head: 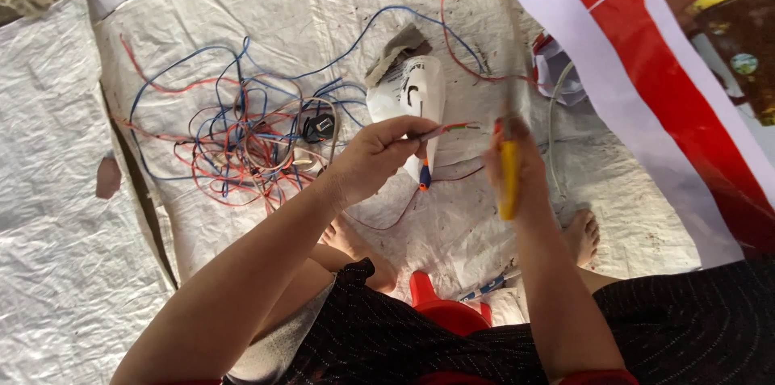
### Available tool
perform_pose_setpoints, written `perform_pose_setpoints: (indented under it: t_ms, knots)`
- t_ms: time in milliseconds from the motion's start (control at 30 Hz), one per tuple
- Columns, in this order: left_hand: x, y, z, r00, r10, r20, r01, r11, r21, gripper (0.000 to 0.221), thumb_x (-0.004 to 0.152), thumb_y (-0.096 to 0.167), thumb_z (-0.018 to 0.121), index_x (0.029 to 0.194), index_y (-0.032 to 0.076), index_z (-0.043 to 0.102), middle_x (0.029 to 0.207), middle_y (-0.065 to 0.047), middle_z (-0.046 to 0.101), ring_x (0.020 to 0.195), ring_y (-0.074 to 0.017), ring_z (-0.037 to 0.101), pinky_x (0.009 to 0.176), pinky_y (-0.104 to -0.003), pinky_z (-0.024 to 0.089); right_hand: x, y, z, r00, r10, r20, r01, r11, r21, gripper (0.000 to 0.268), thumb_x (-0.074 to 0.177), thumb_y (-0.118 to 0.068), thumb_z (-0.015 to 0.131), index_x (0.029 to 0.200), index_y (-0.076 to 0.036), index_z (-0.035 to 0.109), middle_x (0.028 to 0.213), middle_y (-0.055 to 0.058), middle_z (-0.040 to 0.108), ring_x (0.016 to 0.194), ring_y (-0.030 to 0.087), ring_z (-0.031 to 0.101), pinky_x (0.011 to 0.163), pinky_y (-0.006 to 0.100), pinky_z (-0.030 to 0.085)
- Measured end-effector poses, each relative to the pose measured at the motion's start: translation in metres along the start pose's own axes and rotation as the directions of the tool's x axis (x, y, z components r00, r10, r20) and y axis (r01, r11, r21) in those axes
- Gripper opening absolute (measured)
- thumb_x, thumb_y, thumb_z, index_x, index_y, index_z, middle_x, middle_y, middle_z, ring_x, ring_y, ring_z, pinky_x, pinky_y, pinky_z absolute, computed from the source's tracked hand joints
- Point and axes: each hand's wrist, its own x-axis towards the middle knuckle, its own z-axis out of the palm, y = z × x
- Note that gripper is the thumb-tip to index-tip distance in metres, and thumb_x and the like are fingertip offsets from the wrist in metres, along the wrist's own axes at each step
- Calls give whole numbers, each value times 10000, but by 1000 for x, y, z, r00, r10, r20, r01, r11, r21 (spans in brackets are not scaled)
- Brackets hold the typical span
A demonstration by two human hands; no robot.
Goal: Stripping insulation from electrical wires using scissors while sitting on the floor.
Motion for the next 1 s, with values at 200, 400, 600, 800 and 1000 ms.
perform_pose_setpoints:
  t_ms: [200,400,600,800,1000]
  knots:
    - [5,4,5,999,-24,45,23,1000,20,307,994,19,526,1258,45,681,822,-71,656,607,-34,440,526,-167,376,8,-20,-19,908,-188,374,-34,857,515,472,980,-318,613,1315,-49,418,800,136,569,679,183,601,635,260,527]
    - [-4,-20,15,994,28,102,-36,997,71,211,994,71,668,1197,40,719,938,-73,725,797,-87,618,747,-238,565,-6,-5,-18,920,-193,343,-80,762,643,601,965,-14,604,1507,-48,347,1010,222,653,703,266,649,638,348,572]
    - [-6,1,23,990,56,130,-112,868,484,160,1009,186,648,1104,91,734,904,-102,759,787,-216,721,729,-338,595,-21,-33,-19,970,-142,197,24,864,503,575,901,99,606,1422,43,372,814,222,585,534,266,585,494,336,518]
    - [-3,17,43,997,-16,-75,72,552,831,277,1030,365,568,1028,121,700,842,-129,757,782,-345,759,703,-451,594,-41,-42,-11,968,-224,110,194,953,231,554,883,123,670,1366,53,408,865,242,643,528,253,630,428,312,508]
    - [-10,0,47,953,-152,-264,269,825,497,302,997,409,607,978,120,695,752,-84,702,741,-265,704,635,-382,540,-51,-21,3,929,-351,114,320,921,223,535,879,60,740,1313,45,427,889,182,673,612,170,673,534,267,591]
